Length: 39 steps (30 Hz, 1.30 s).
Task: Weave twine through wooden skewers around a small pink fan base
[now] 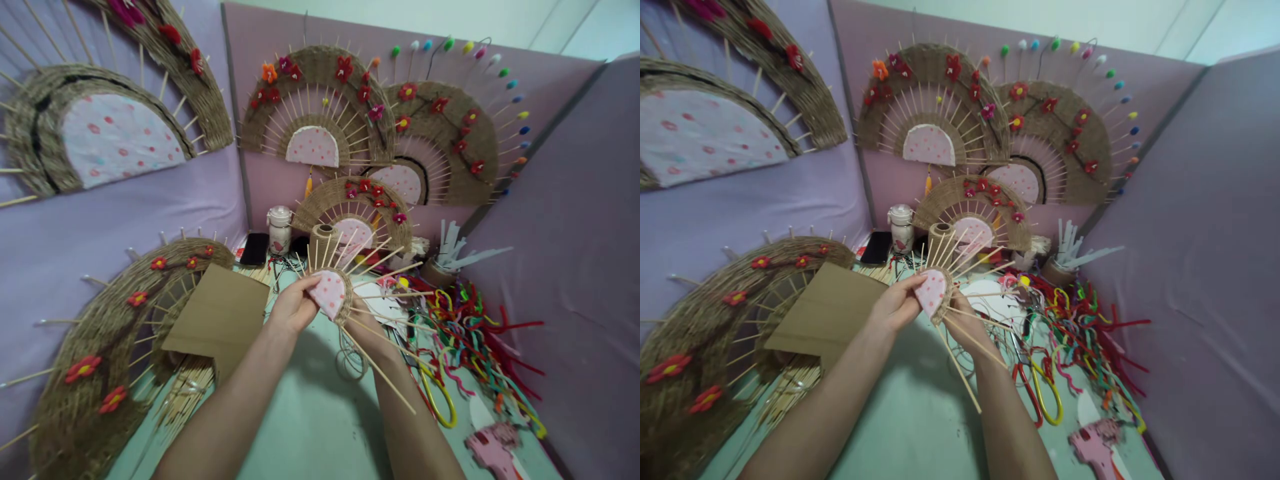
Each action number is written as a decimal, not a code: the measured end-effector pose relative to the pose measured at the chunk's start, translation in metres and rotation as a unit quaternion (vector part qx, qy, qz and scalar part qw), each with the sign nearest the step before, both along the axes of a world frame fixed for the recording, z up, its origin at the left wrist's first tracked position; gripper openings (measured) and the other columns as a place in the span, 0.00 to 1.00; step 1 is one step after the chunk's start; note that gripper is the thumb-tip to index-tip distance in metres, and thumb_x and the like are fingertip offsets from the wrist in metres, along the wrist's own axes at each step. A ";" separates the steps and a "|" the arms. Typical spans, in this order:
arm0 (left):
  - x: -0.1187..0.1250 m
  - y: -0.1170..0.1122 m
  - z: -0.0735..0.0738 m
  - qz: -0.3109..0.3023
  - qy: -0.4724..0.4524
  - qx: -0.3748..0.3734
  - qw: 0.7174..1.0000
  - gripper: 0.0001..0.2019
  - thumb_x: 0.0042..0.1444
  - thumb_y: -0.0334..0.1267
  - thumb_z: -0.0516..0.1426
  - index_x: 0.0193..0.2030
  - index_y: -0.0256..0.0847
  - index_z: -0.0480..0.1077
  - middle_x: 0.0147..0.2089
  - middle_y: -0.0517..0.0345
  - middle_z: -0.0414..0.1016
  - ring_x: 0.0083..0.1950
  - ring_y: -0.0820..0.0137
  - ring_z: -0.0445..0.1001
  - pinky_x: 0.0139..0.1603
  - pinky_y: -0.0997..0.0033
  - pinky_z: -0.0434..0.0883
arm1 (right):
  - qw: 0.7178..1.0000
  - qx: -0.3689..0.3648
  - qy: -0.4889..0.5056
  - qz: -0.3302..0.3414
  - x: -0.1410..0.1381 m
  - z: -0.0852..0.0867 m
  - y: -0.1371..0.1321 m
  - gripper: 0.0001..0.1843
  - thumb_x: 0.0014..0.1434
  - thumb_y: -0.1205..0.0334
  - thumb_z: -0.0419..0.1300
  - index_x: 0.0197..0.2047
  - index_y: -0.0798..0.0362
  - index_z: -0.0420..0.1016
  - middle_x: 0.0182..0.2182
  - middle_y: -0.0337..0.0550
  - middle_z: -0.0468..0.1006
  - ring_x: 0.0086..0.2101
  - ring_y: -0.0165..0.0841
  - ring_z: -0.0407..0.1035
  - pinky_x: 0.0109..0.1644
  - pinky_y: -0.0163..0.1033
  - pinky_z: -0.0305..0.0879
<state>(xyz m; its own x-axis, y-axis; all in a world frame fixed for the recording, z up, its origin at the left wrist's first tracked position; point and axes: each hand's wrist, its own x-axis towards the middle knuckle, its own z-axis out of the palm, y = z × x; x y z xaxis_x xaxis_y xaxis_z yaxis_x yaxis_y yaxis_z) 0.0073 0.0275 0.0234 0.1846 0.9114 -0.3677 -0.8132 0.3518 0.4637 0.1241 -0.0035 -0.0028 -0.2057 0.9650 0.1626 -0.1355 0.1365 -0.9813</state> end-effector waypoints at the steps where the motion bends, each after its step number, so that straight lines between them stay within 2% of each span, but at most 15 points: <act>1: 0.002 -0.001 -0.001 0.007 -0.001 0.017 1.000 0.11 0.51 0.16 0.51 0.34 0.32 0.70 0.29 0.54 0.76 0.31 0.72 0.76 0.41 0.73 0.72 | 1.000 0.007 0.003 -0.004 0.001 0.000 0.001 0.30 0.48 0.53 0.66 0.55 0.46 0.69 0.47 0.45 0.78 0.50 0.39 0.69 0.60 0.51 0.59; 5: 0.008 -0.005 -0.003 0.009 -0.003 0.061 0.998 0.09 0.52 0.19 0.54 0.35 0.32 0.72 0.30 0.54 0.77 0.32 0.72 0.76 0.45 0.70 0.72 | 0.999 0.028 0.025 -0.010 0.003 -0.005 0.004 0.35 0.45 0.55 0.69 0.57 0.46 0.67 0.48 0.45 0.77 0.48 0.40 0.70 0.58 0.51 0.61; 10: 0.003 -0.005 0.003 -0.014 0.007 0.019 1.000 0.08 0.53 0.21 0.52 0.30 0.31 0.72 0.28 0.52 0.77 0.30 0.72 0.76 0.41 0.71 0.73 | 0.998 0.049 0.025 -0.014 0.006 -0.007 0.005 0.38 0.45 0.59 0.69 0.59 0.45 0.63 0.49 0.44 0.75 0.46 0.36 0.70 0.55 0.45 0.65; 12: -0.003 -0.003 0.005 -0.019 0.008 0.032 0.999 0.08 0.53 0.21 0.53 0.30 0.32 0.72 0.29 0.53 0.77 0.30 0.73 0.76 0.39 0.72 0.73 | 0.998 0.052 -0.003 -0.029 0.014 -0.004 0.004 0.33 0.48 0.58 0.67 0.57 0.45 0.64 0.46 0.43 0.76 0.43 0.34 0.71 0.51 0.42 0.66; 14: -0.010 -0.001 0.007 -0.023 0.013 0.051 0.998 0.08 0.53 0.21 0.53 0.29 0.32 0.72 0.28 0.54 0.77 0.29 0.73 0.75 0.37 0.73 0.73 | 0.996 0.046 -0.052 -0.055 0.027 0.001 0.003 0.25 0.52 0.56 0.64 0.54 0.48 0.68 0.39 0.41 0.77 0.36 0.32 0.70 0.43 0.38 0.68; 17: -0.021 0.001 0.009 -0.032 0.026 0.073 0.996 0.07 0.52 0.22 0.54 0.28 0.32 0.71 0.26 0.55 0.76 0.27 0.74 0.75 0.34 0.75 0.73 | 0.988 0.021 -0.134 -0.078 0.050 0.008 0.000 0.18 0.56 0.54 0.59 0.48 0.51 0.72 0.28 0.38 0.74 0.27 0.29 0.66 0.31 0.34 0.63; 20: -0.029 -0.001 0.013 -0.045 0.034 0.081 0.995 0.06 0.52 0.22 0.55 0.27 0.32 0.71 0.25 0.55 0.76 0.26 0.74 0.75 0.32 0.75 0.74 | 0.980 0.015 -0.192 -0.053 0.068 0.012 -0.002 0.16 0.59 0.52 0.55 0.45 0.51 0.74 0.31 0.40 0.76 0.30 0.30 0.68 0.33 0.35 0.64; 23: -0.031 -0.004 0.018 -0.053 0.033 0.086 0.994 0.06 0.51 0.22 0.56 0.31 0.33 0.72 0.26 0.56 0.76 0.27 0.73 0.75 0.33 0.75 0.74 | 0.947 0.044 -0.306 -0.091 0.082 0.012 -0.002 0.14 0.58 0.53 0.54 0.38 0.53 0.76 0.35 0.43 0.77 0.35 0.33 0.69 0.38 0.37 0.63; 25: -0.030 -0.007 0.022 -0.046 0.036 0.085 0.995 0.07 0.51 0.22 0.56 0.33 0.33 0.72 0.25 0.57 0.76 0.27 0.74 0.75 0.33 0.75 0.74 | 0.901 0.040 -0.414 -0.120 0.089 0.010 -0.005 0.13 0.56 0.55 0.55 0.30 0.54 0.76 0.29 0.43 0.76 0.31 0.32 0.67 0.34 0.36 0.60; 26: -0.029 -0.008 0.024 -0.041 0.037 0.081 0.995 0.07 0.51 0.22 0.55 0.33 0.33 0.72 0.25 0.58 0.76 0.26 0.74 0.75 0.33 0.75 0.74 | 0.879 0.028 -0.462 -0.113 0.091 0.009 -0.009 0.13 0.55 0.56 0.55 0.27 0.55 0.75 0.25 0.42 0.75 0.28 0.31 0.66 0.32 0.35 0.58; 29: -0.027 -0.011 0.029 -0.020 0.038 0.065 0.997 0.07 0.52 0.22 0.54 0.30 0.34 0.72 0.25 0.57 0.75 0.27 0.74 0.75 0.34 0.75 0.74 | 0.836 -0.041 -0.546 -0.022 0.094 0.001 -0.031 0.12 0.52 0.63 0.54 0.21 0.54 0.73 0.19 0.39 0.72 0.22 0.28 0.61 0.26 0.33 0.51; 33: -0.030 -0.014 0.035 0.016 0.029 0.056 0.998 0.07 0.52 0.22 0.55 0.28 0.33 0.71 0.27 0.56 0.76 0.29 0.73 0.76 0.35 0.75 0.74 | 0.803 -0.120 -0.578 0.076 0.085 -0.027 -0.064 0.10 0.45 0.71 0.56 0.16 0.54 0.70 0.13 0.36 0.66 0.18 0.27 0.59 0.23 0.33 0.47; 35: -0.033 -0.016 0.038 0.027 0.026 0.058 0.998 0.07 0.52 0.22 0.55 0.28 0.33 0.71 0.27 0.56 0.76 0.29 0.73 0.76 0.35 0.75 0.74 | 0.805 -0.118 -0.575 0.081 0.079 -0.043 -0.072 0.08 0.45 0.70 0.58 0.17 0.54 0.70 0.14 0.36 0.67 0.20 0.28 0.61 0.24 0.32 0.49; 37: -0.035 -0.018 0.042 0.034 0.025 0.055 0.998 0.07 0.52 0.22 0.54 0.28 0.33 0.71 0.27 0.56 0.76 0.28 0.73 0.75 0.35 0.75 0.74 | 0.812 -0.097 -0.573 0.055 0.075 -0.056 -0.072 0.05 0.49 0.68 0.57 0.25 0.53 0.74 0.22 0.38 0.74 0.25 0.30 0.66 0.28 0.32 0.53; 39: -0.036 -0.020 0.044 0.037 0.025 0.052 0.998 0.08 0.53 0.22 0.53 0.28 0.33 0.71 0.26 0.56 0.76 0.28 0.73 0.76 0.34 0.75 0.75 | 0.814 -0.071 -0.577 0.012 0.073 -0.064 -0.066 0.09 0.52 0.69 0.54 0.35 0.53 0.74 0.32 0.42 0.76 0.33 0.31 0.68 0.34 0.32 0.57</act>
